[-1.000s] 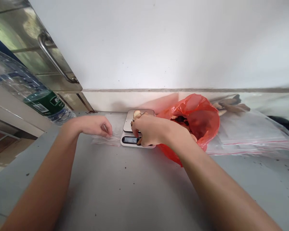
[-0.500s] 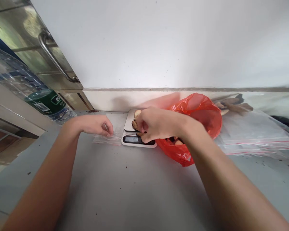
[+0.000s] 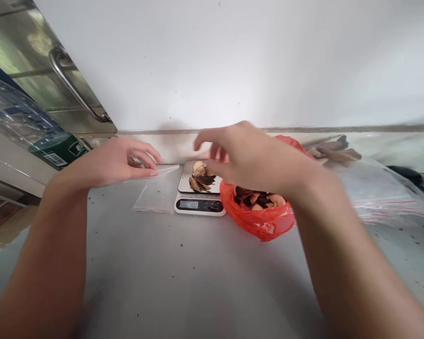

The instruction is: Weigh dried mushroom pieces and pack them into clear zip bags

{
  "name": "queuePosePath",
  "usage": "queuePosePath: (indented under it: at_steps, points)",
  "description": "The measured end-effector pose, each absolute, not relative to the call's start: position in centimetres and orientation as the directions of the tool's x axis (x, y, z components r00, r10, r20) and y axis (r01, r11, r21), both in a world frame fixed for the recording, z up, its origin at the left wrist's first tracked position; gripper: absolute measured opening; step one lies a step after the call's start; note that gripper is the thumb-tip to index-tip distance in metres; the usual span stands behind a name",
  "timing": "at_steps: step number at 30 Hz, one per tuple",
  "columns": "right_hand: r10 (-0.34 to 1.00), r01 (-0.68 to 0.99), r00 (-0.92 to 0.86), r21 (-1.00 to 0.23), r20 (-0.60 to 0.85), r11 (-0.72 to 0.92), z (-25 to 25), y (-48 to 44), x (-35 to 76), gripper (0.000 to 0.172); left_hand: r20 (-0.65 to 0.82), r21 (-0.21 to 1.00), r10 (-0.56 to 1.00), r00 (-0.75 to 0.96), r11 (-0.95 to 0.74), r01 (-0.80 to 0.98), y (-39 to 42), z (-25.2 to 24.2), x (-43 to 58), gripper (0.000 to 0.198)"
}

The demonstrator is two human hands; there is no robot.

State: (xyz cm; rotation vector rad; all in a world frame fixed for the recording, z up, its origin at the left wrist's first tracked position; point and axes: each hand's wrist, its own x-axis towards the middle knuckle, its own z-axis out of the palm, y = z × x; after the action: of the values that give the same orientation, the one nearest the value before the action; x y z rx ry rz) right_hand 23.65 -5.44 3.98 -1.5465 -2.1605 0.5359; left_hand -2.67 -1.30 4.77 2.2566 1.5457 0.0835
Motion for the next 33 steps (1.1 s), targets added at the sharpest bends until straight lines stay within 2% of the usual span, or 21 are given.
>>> queuePosePath:
  at_steps: [3, 5, 6, 7, 8, 10, 11, 13, 16, 17, 19, 23, 26, 27, 29, 31, 33]
  points:
    - [0.862, 0.672, -0.489, -0.572, 0.136, 0.471, 3.1, -5.3, 21.2, 0.038, -0.025, 0.370, 0.926, 0.377, -0.342, 0.864, -2.2, 5.2, -1.8, 0.046]
    - [0.822, 0.617, -0.553, -0.597, 0.134, 0.512, 2.3, -5.0, 20.5, 0.036, 0.045, 0.344, 0.926, 0.375, -0.367, 0.865, -2.6, 5.3, -1.2, 0.043]
    - [0.812, 0.603, -0.571, -0.607, 0.125, 0.517, 1.9, -4.8, 20.3, 0.028, 0.066, 0.317, 0.928, 0.368, -0.369, 0.874, -2.7, 5.3, -1.0, 0.042]
    - [0.813, 0.602, -0.573, -0.619, 0.105, 0.505, 1.6, -4.7, 20.2, 0.019, 0.084, 0.287, 0.931, 0.355, -0.364, 0.886, -2.9, 5.3, -0.9, 0.040]
    - [0.828, 0.611, -0.554, -0.636, 0.081, 0.471, 1.4, -4.7, 20.1, 0.021, 0.108, 0.265, 0.934, 0.341, -0.358, 0.895, -3.0, 5.4, -0.8, 0.040]
    - [0.895, 0.644, -0.443, -0.677, 0.051, 0.357, 1.4, -4.7, 19.8, 0.043, 0.171, 0.276, 0.923, 0.344, -0.380, 0.883, -3.1, 5.4, -0.8, 0.041]
    - [0.928, 0.652, -0.367, -0.696, 0.059, 0.302, 1.5, -4.7, 19.6, 0.047, 0.193, 0.306, 0.907, 0.374, -0.418, 0.856, -3.2, 5.4, -0.9, 0.044]
    - [0.963, 0.629, -0.245, -0.737, 0.111, 0.245, 1.9, -4.8, 19.2, 0.038, 0.191, 0.378, 0.852, 0.487, -0.522, 0.764, -3.1, 5.3, -1.1, 0.059]
    - [0.971, 0.535, -0.169, -0.811, 0.171, 0.236, 2.3, -4.8, 18.8, 0.019, 0.062, 0.437, 0.767, 0.639, -0.596, 0.674, -2.8, 5.0, -1.2, 0.110]
    - [0.973, 0.512, -0.152, -0.829, 0.171, 0.226, 2.3, -4.8, 18.8, 0.018, 0.013, 0.435, 0.756, 0.654, -0.593, 0.677, -2.7, 4.8, -1.1, 0.124]
    - [0.974, 0.510, -0.145, -0.831, 0.172, 0.222, 2.3, -4.8, 18.8, 0.021, -0.057, 0.407, 0.761, 0.647, -0.574, 0.711, -2.6, 4.5, -0.7, 0.136]
    - [0.960, 0.546, -0.206, -0.792, 0.189, 0.273, 2.3, -4.7, 19.0, 0.027, -0.093, 0.366, 0.808, 0.582, -0.516, 0.775, -2.5, 4.3, -0.4, 0.123]
    - [0.977, 0.609, -0.138, -0.765, 0.162, 0.213, 2.7, -4.5, 19.9, 0.019, -0.152, 0.357, 0.840, 0.520, -0.444, 0.822, -2.0, 4.2, -0.9, 0.101]
    - [0.985, 0.653, -0.098, -0.738, 0.140, 0.170, 2.8, -4.4, 20.3, 0.024, -0.193, 0.347, 0.842, 0.504, -0.422, 0.838, -1.8, 4.0, -1.2, 0.092]
    - [0.995, 0.755, -0.045, -0.649, 0.091, 0.093, 2.7, -3.9, 21.1, 0.045, -0.282, 0.322, 0.832, 0.479, -0.388, 0.864, -1.1, 3.5, -1.8, 0.077]
    - [0.999, 0.840, -0.050, -0.540, 0.003, 0.044, 2.3, -3.3, 21.7, 0.063, -0.341, 0.296, 0.816, 0.466, -0.378, 0.877, -0.5, 2.9, -2.3, 0.080]
    - [0.987, 0.886, -0.095, -0.464, -0.131, 0.024, 1.8, -2.5, 21.6, 0.074, -0.380, 0.283, 0.804, 0.457, -0.369, 0.885, -0.1, 2.4, -2.6, 0.087]
